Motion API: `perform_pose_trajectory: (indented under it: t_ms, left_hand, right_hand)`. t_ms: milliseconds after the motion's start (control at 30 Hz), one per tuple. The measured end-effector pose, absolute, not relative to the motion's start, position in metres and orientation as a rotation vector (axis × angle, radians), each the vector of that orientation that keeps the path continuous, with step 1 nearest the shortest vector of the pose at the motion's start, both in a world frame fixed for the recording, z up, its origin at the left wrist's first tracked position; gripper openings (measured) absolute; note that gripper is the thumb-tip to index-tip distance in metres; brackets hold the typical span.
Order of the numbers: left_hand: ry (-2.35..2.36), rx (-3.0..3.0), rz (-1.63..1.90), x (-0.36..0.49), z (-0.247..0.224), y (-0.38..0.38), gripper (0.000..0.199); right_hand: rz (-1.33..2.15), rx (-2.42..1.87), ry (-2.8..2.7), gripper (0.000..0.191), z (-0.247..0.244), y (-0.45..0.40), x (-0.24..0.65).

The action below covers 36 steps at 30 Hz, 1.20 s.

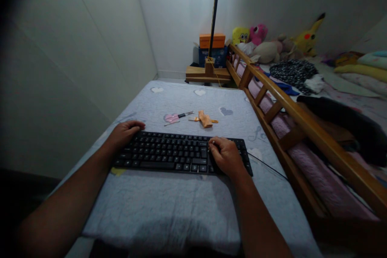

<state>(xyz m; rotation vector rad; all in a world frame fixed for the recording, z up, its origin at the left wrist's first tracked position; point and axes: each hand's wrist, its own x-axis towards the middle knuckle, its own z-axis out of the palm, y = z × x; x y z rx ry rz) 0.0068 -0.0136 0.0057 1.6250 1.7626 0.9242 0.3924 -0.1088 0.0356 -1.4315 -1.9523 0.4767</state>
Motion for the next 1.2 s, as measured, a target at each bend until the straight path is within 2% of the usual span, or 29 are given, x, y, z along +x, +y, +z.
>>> perform_pose_trajectory:
  t_ms: [1200]
  left_hand:
    - [1.749, 1.645, 0.925, 0.005, 0.005, -0.013, 0.028]
  right_hand:
    - [0.423, -1.498, -1.868, 0.017, 0.028, -0.129, 0.398]
